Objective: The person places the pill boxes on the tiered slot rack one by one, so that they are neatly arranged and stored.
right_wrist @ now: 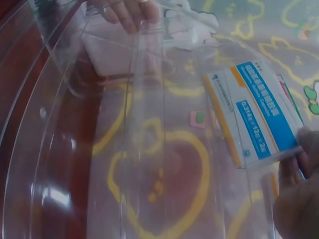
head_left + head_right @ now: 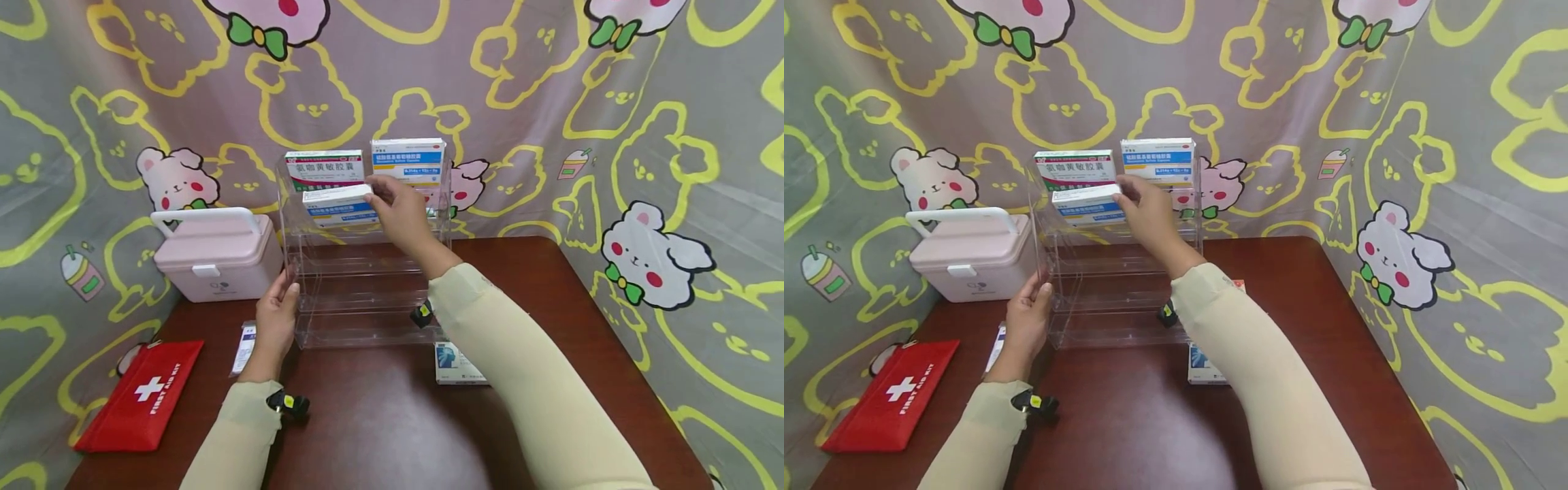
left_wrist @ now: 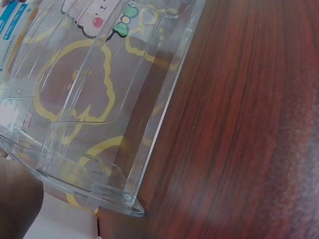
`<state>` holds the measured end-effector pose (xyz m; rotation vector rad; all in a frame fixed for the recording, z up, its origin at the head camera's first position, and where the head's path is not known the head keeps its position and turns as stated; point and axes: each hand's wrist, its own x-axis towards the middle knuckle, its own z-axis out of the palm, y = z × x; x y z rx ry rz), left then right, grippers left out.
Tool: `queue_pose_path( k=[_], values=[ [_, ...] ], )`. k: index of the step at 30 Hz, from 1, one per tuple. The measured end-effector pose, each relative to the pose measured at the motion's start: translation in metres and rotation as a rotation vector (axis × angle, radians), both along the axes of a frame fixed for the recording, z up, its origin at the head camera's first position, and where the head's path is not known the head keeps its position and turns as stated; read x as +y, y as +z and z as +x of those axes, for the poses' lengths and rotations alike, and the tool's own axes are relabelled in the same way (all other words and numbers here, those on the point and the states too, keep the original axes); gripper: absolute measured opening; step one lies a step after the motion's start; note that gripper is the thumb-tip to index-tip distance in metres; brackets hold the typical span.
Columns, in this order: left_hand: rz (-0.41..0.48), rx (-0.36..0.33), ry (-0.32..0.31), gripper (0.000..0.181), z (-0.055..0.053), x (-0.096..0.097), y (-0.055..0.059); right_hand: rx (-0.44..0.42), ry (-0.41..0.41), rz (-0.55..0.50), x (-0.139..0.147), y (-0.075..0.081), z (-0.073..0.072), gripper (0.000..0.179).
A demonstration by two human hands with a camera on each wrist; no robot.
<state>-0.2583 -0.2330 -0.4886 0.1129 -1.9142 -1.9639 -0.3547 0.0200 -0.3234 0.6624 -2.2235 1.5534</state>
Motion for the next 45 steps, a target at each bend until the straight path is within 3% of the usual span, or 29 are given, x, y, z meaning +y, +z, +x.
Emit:
queue_pose_path(
  k=[12, 24, 45],
  values=[
    [0.052, 0.037, -0.015, 0.051, -0.002, -0.001, 0.0, -0.067, -0.038, -0.03, -0.019, -0.006, -0.005, 0.035],
    [0.002, -0.015, -0.006, 0.051, -0.001, -0.001, 0.001, -0.068, -0.047, -0.025, -0.024, -0.012, -0.011, 0.032],
    [0.017, 0.007, -0.01, 0.05, 0.0, -0.001, 0.0, -0.125, -0.048, 0.012, -0.024, -0.015, -0.007, 0.034]
  ],
)
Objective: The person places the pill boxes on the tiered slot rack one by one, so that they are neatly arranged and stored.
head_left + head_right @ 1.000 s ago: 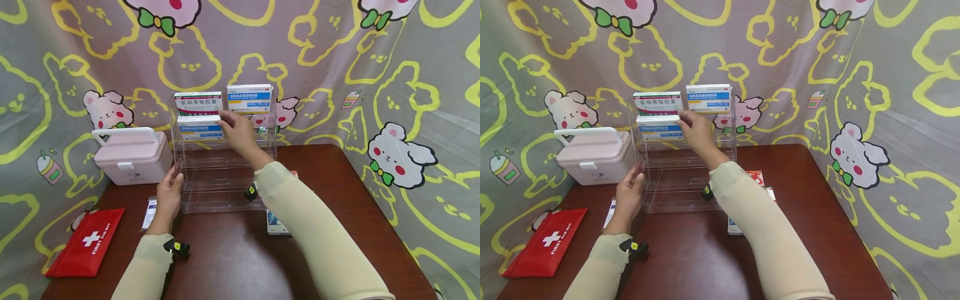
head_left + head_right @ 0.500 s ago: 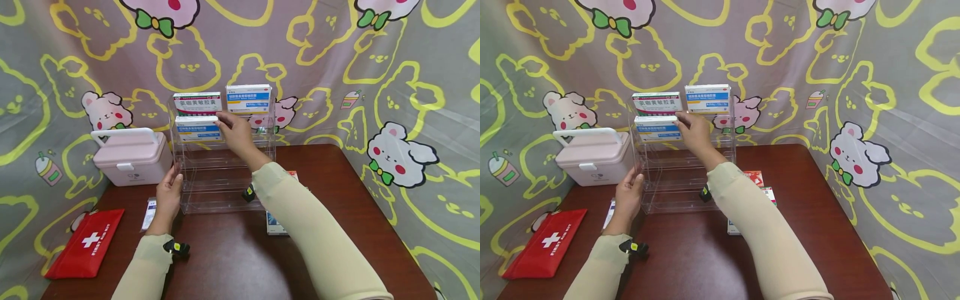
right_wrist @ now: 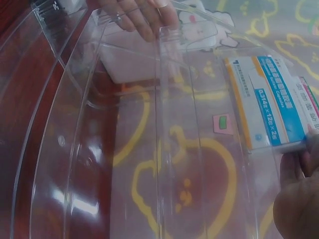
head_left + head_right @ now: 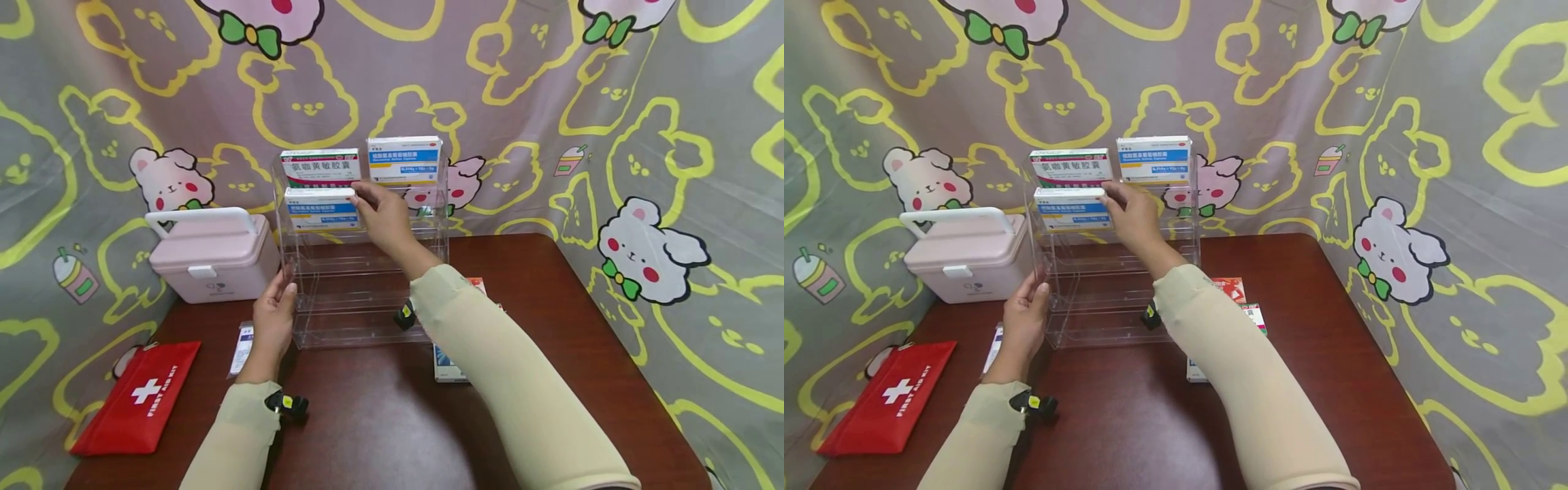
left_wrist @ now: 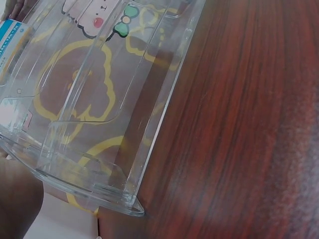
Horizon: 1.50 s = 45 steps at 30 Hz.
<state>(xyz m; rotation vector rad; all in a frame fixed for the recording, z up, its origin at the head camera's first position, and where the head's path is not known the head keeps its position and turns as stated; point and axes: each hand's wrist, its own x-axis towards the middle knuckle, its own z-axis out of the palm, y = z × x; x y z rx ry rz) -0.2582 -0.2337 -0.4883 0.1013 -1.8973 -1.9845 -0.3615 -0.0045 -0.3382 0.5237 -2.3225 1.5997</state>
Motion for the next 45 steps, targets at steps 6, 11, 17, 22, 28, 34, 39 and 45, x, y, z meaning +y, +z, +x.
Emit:
queue_pose_path(
  k=[6, 11, 17, 22, 28, 34, 39, 45],
  values=[
    [-0.013, -0.003, -0.007, 0.05, 0.0, 0.001, 0.001, -0.006, 0.003, -0.031, 0.001, -0.001, -0.001, 0.035],
    [-0.022, -0.019, 0.003, 0.051, 0.001, 0.002, 0.0, 0.011, 0.036, -0.109, 0.007, -0.003, 0.001, 0.036],
    [-0.043, -0.041, 0.009, 0.052, 0.002, 0.003, 0.001, 0.064, 0.106, -0.113, 0.037, 0.001, 0.02, 0.039],
    [-0.052, -0.033, 0.014, 0.052, 0.001, 0.001, 0.003, 0.078, 0.17, -0.126, 0.074, 0.004, 0.049, 0.039],
    [-0.042, -0.052, 0.036, 0.052, 0.003, 0.001, 0.004, 0.022, 0.239, -0.085, 0.128, -0.015, 0.085, 0.039],
    [-0.057, -0.051, 0.034, 0.05, 0.003, 0.003, 0.004, -0.071, 0.24, 0.092, 0.191, -0.059, 0.107, 0.036],
    [-0.067, -0.029, 0.026, 0.05, 0.001, 0.001, 0.004, -0.175, 0.212, 0.26, 0.232, -0.094, 0.114, 0.045],
    [-0.058, -0.035, 0.0, 0.051, 0.0, 0.001, 0.003, -0.263, 0.198, 0.408, 0.269, -0.126, 0.122, 0.057]
  ],
)
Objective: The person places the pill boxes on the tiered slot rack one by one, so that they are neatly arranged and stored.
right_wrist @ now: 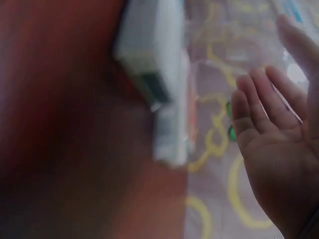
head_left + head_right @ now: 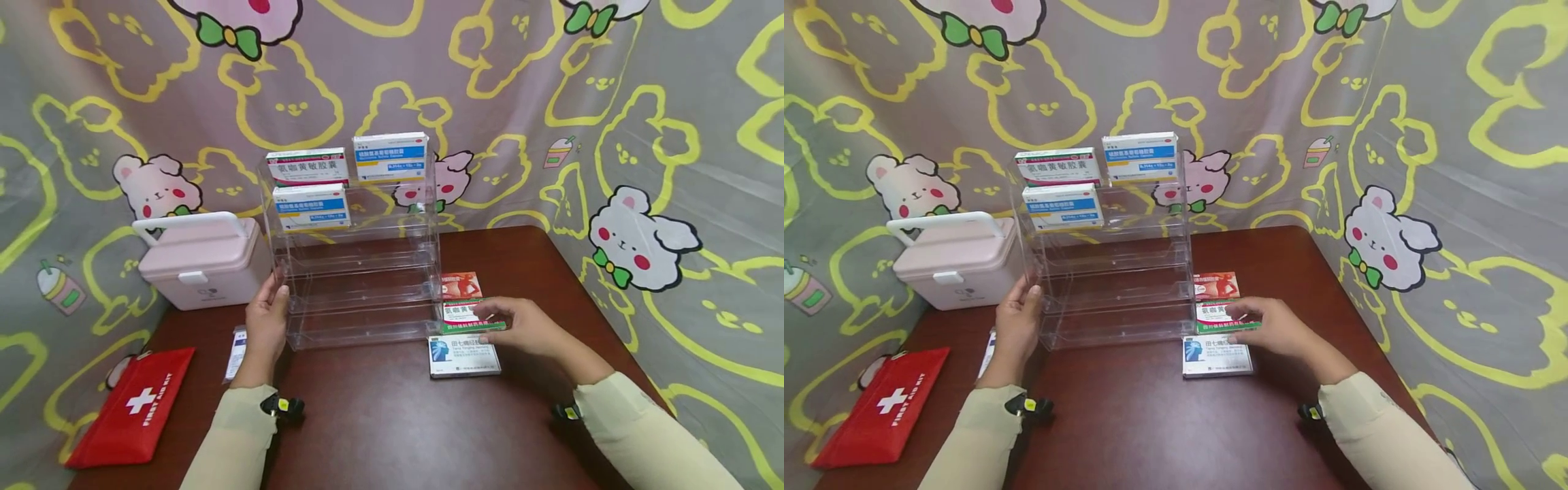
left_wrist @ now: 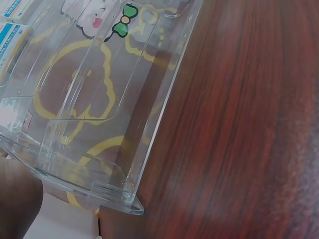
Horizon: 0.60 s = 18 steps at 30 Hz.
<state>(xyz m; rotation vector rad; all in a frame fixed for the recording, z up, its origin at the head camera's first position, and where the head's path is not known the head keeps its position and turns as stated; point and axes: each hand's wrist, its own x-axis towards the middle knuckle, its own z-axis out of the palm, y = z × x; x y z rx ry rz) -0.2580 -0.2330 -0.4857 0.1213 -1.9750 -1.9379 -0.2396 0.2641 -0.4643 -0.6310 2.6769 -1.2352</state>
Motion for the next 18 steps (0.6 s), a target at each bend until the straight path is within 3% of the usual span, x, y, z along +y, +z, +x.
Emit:
queue_pose_path(
  k=[6, 18],
  values=[
    [-0.01, -0.021, 0.007, 0.052, 0.0, 0.0, -0.001, -0.025, 0.011, 0.037, 0.019, -0.023, 0.007, 0.061],
    [0.009, -0.039, 0.008, 0.051, 0.003, 0.001, 0.001, 0.017, 0.011, 0.183, 0.027, -0.037, 0.01, 0.074]
  ],
)
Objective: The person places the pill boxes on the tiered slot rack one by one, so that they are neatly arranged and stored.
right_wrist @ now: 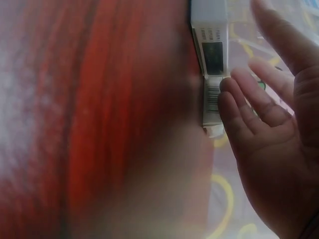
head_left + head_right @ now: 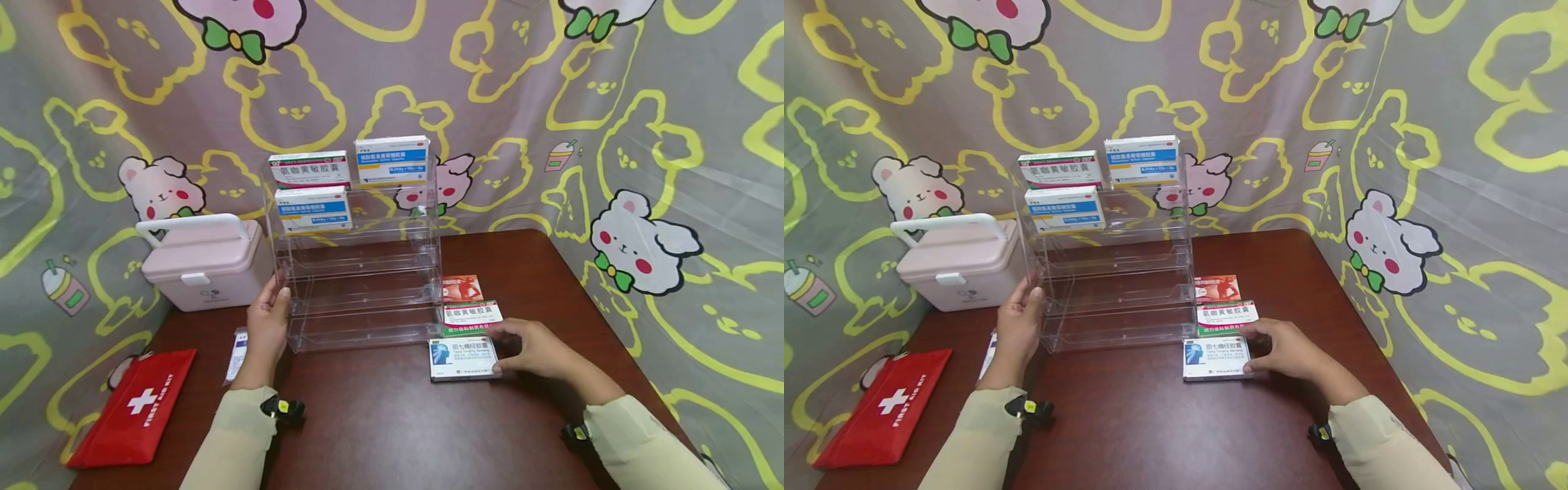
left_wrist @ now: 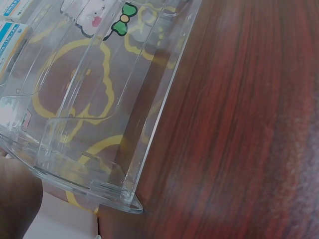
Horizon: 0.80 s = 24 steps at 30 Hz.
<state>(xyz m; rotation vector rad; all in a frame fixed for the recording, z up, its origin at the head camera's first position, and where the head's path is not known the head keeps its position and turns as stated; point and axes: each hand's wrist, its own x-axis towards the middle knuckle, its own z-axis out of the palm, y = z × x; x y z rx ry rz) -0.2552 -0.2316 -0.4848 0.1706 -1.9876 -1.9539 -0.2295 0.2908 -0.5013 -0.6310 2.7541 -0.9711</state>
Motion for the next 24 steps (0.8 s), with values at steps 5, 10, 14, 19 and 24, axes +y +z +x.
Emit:
queue_pose_path(
  k=[5, 10, 14, 19, 24],
  values=[
    [0.017, 0.022, 0.012, 0.051, -0.0017, 0.0007, -0.0021, 0.044, 0.02, 0.029, -0.0008, -0.0043, -0.0011, 0.073],
    [0.045, 0.041, 0.005, 0.05, -0.0025, -0.0003, -0.0039, 0.062, 0.039, 0.063, -0.0036, -0.0048, -0.0013, 0.071],
    [0.055, 0.04, -0.001, 0.051, -0.0027, -0.0004, -0.0041, 0.043, 0.036, 0.078, -0.0053, -0.0047, -0.0004, 0.075],
    [0.033, 0.035, 0.003, 0.05, -0.0027, -0.0004, -0.0029, 0.028, 0.013, 0.101, -0.0065, -0.0046, 0.001, 0.08],
    [0.056, 0.043, -0.003, 0.05, -0.002, 0.0, -0.0027, 0.032, 0.023, 0.106, -0.0081, -0.0032, 0.0029, 0.082]
  ],
)
